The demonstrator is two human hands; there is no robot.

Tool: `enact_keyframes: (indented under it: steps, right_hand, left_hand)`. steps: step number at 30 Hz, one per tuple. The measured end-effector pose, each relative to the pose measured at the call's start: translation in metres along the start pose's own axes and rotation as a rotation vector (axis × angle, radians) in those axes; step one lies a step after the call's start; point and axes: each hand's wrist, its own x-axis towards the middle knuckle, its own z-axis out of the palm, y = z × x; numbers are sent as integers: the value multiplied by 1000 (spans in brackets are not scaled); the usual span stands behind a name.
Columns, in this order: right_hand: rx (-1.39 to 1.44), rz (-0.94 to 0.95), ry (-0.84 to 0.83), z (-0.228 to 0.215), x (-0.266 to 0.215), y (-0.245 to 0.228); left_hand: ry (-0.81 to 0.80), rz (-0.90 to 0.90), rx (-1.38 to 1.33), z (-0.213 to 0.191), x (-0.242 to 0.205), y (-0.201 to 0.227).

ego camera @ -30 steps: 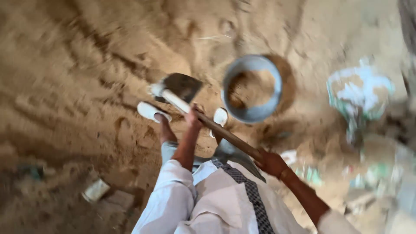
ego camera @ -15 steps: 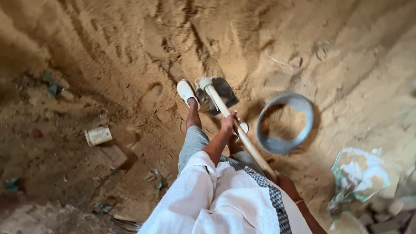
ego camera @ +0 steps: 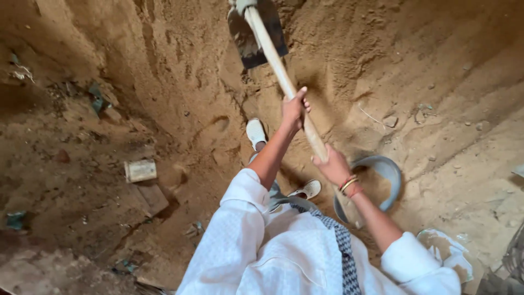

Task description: The person stands in a sand pit and repeatedly swings a long-handled hoe to break and loosen sand from the pit walls and floor. They scoop loosened sand with the hoe and fill a round metal basin placed beside them.

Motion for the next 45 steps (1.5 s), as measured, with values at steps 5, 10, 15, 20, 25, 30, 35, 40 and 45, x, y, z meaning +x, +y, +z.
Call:
enact_keyframes:
  steps: [5, 10, 15, 20, 25, 30, 35, 40, 45]
  right_hand:
    - [-12, 38, -48, 7, 53, -1]
    - [89, 395, -273, 35, 60, -14]
    - [-50, 215, -220, 66, 54, 3]
    - [50, 185, -320, 13, 67, -24]
    - [134, 212, -453, -66, -11, 32]
    - [-142, -200, -312, -128, -104, 131]
    - [-312, 98, -449, -149, -112, 220]
    - [-186, -54, -475, -154, -108, 203]
    - [-92, -359, -632, -138, -69, 149]
  left_hand:
    - [-80, 34, 379, -6, -2, -2]
    - [-118, -191, 391, -79, 27, -86]
    - [19, -298, 166, -98, -1, -77]
    - [59, -226, -42, -58, 3, -50]
    - [76, -168, -241, -44, 22, -66]
    - [233, -152, -202, -26, -30, -109]
    - [262, -38, -279, -22, -53, -179]
    - [257, 7, -502, -65, -48, -206]
    - [445, 85, -549, -128, -35, -199]
